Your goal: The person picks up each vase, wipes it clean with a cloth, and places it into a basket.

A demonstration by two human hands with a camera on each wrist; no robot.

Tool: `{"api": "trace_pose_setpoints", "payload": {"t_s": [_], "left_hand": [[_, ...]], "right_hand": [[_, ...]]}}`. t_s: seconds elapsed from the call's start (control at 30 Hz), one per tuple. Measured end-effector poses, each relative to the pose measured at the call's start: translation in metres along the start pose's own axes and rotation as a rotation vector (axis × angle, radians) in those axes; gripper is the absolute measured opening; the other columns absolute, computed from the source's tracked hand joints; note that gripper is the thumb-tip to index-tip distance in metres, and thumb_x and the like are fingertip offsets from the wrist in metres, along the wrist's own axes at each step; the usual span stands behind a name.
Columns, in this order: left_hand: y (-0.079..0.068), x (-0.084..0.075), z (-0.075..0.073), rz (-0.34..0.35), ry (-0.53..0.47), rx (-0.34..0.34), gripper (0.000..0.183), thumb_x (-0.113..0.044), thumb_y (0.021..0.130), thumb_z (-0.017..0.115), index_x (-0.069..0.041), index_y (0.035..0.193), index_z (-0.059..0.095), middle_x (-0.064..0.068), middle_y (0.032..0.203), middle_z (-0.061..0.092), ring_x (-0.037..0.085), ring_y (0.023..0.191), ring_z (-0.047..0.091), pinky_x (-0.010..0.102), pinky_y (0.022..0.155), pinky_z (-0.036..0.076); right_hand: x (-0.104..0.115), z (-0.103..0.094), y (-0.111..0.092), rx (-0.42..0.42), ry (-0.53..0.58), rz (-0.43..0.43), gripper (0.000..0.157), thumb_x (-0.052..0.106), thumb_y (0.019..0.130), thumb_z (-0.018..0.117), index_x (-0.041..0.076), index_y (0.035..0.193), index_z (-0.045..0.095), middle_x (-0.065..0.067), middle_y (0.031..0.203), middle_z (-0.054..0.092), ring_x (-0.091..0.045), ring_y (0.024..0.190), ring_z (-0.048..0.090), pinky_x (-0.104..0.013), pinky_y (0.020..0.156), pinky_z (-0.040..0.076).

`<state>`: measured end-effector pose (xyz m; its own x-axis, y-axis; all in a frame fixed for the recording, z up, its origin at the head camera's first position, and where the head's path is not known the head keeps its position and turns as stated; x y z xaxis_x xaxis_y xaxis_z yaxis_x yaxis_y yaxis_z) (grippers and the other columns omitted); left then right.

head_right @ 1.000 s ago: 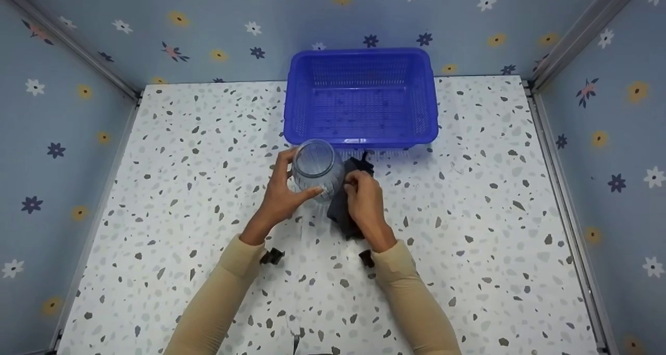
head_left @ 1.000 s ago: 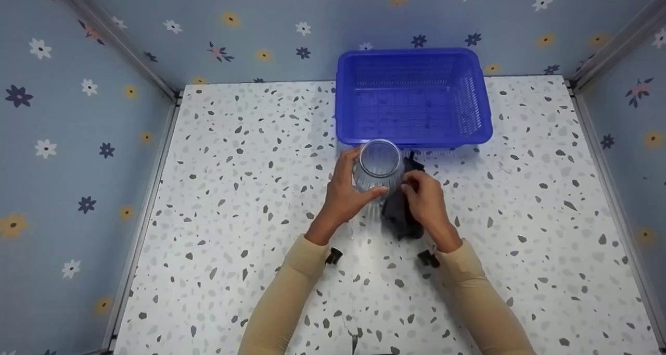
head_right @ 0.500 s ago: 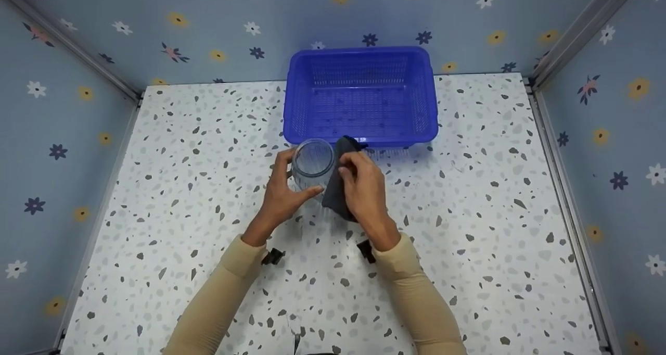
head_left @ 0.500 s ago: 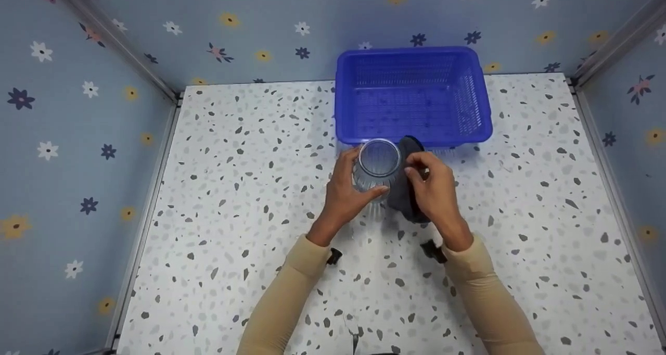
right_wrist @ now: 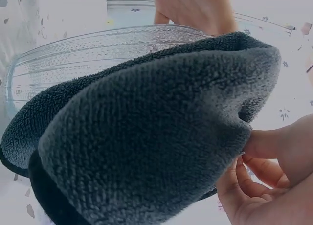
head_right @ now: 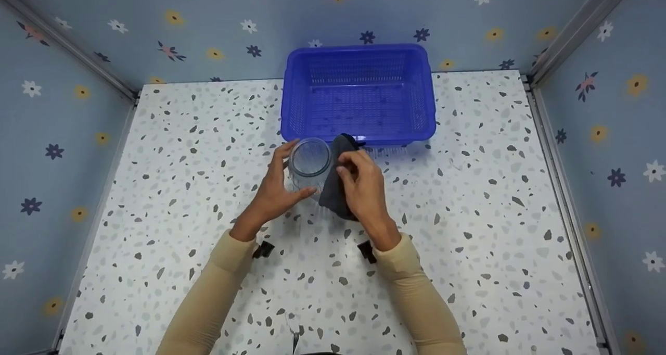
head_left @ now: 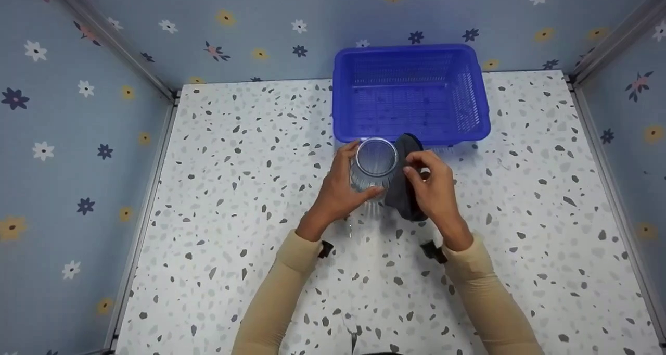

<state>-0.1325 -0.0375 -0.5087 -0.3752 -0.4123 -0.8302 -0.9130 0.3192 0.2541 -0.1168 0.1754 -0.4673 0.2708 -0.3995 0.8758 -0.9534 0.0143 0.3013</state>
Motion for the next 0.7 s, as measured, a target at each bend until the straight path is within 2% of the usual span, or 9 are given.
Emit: {"api": "trace_pose_setpoints", "payload": {"t_s": [0.07,0.17,0.3,0.4,0.5,0.57,0.7], "left_hand": [[0.001,0.002,-0.005,0.003,-0.051,0.066,0.082,-0.036,0.091,0.085,-0.004,0.149,0.036,0.011,0.171,0.031,0.027,0.157,0.032,0.044,0.124,0.034],[0.002,0.004,-0.007,-0.003,-0.078,0.085,0.083,-0.032,0.092,0.084,-0.005,0.152,0.034,0.01,0.17,0.034,0.026,0.155,0.034,0.042,0.124,0.033],[0.001,0.002,-0.001,-0.022,-0.052,0.002,0.09,-0.034,0.087,0.089,-0.006,0.154,0.036,0.01,0.163,0.042,0.025,0.147,0.045,0.041,0.12,0.04],[0.0,-0.001,0.005,-0.019,-0.015,-0.095,0.091,-0.032,0.083,0.093,-0.004,0.15,0.038,0.012,0.158,0.046,0.026,0.143,0.049,0.043,0.116,0.044],[-0.001,-0.003,0.011,-0.004,0.043,-0.159,0.091,-0.032,0.082,0.093,-0.002,0.148,0.039,0.016,0.152,0.049,0.029,0.139,0.05,0.046,0.112,0.046],[-0.001,-0.003,0.012,0.01,0.086,-0.166,0.091,-0.035,0.083,0.092,-0.001,0.15,0.039,0.017,0.148,0.049,0.03,0.136,0.051,0.046,0.11,0.048],[-0.001,-0.003,0.008,0.049,0.133,-0.117,0.091,-0.04,0.088,0.086,-0.002,0.156,0.038,0.017,0.143,0.048,0.03,0.13,0.05,0.048,0.105,0.05]], "right_hand": [[0.0,0.0,0.0,-0.001,0.001,0.007,0.008,-0.008,0.096,0.07,-0.007,0.104,0.07,-0.017,0.096,0.066,-0.026,0.091,0.065,-0.018,0.07,0.048],[0.001,-0.001,-0.002,-0.001,-0.005,0.026,0.008,-0.01,0.095,0.07,-0.007,0.103,0.07,-0.016,0.095,0.064,-0.024,0.091,0.064,-0.017,0.069,0.047],[0.006,-0.001,-0.004,0.009,0.009,0.043,0.009,-0.011,0.095,0.07,-0.008,0.103,0.07,-0.016,0.095,0.062,-0.022,0.089,0.062,-0.016,0.068,0.049],[0.01,-0.001,-0.006,0.023,0.022,0.045,0.009,-0.011,0.095,0.07,-0.008,0.104,0.069,-0.017,0.096,0.062,-0.021,0.088,0.062,-0.016,0.069,0.051],[0.013,-0.001,-0.007,0.032,0.013,0.048,0.01,-0.009,0.096,0.071,-0.008,0.105,0.069,-0.018,0.098,0.063,-0.021,0.088,0.062,-0.016,0.071,0.051],[0.014,-0.001,-0.007,0.04,0.007,0.058,0.013,-0.008,0.095,0.072,-0.008,0.107,0.069,-0.018,0.1,0.064,-0.022,0.09,0.064,-0.015,0.072,0.052],[0.015,-0.002,-0.008,0.055,-0.001,0.08,0.018,-0.007,0.095,0.073,-0.008,0.112,0.069,-0.02,0.105,0.065,-0.027,0.094,0.068,-0.014,0.075,0.054]]}}
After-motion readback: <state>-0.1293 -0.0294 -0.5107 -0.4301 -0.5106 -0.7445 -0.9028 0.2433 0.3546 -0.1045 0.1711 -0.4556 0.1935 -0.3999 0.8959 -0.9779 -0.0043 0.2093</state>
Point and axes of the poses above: each hand's wrist, its own y-axis towards the middle knuckle, its own z-axis out of the palm, x = y × z, the point moved 2 cm from there along y, towards the middle knuckle
